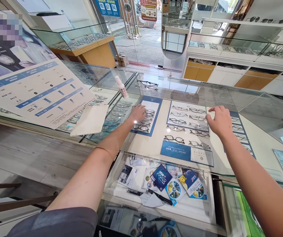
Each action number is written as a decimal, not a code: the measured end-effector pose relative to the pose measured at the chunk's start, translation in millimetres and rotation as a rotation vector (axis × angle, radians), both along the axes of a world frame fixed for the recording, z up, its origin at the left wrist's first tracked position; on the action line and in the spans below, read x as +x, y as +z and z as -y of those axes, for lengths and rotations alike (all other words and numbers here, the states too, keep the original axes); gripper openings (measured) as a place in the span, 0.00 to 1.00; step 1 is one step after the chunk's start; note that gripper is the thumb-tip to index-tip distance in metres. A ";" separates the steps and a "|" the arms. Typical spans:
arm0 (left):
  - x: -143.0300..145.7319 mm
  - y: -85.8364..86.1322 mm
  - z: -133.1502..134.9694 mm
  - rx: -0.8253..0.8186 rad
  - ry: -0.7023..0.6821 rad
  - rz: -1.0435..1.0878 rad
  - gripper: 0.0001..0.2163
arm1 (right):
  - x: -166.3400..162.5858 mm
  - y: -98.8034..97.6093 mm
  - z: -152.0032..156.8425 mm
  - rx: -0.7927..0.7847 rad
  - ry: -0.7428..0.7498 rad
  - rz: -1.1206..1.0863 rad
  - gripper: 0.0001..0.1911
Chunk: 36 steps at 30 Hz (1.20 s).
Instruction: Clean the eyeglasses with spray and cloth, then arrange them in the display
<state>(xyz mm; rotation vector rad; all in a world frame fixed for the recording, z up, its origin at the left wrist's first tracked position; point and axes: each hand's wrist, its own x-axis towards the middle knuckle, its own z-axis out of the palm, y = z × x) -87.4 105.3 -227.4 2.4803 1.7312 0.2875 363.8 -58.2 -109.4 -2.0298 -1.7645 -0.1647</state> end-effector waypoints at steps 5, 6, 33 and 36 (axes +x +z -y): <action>21.7 25.4 54.2 0.114 0.049 0.103 0.12 | 1.1 -1.2 -1.3 0.002 0.011 0.011 0.18; 25.6 29.8 69.0 0.106 0.020 0.129 0.12 | 1.0 -1.2 -1.4 0.000 0.011 0.011 0.18; 46.5 211.5 30.4 0.268 -0.053 -0.146 0.17 | 1.2 -4.2 -5.6 -0.007 0.040 0.033 0.19; 43.5 195.9 -7.1 0.218 -0.052 -0.294 0.19 | 0.2 -3.6 -5.4 -0.004 0.040 0.029 0.19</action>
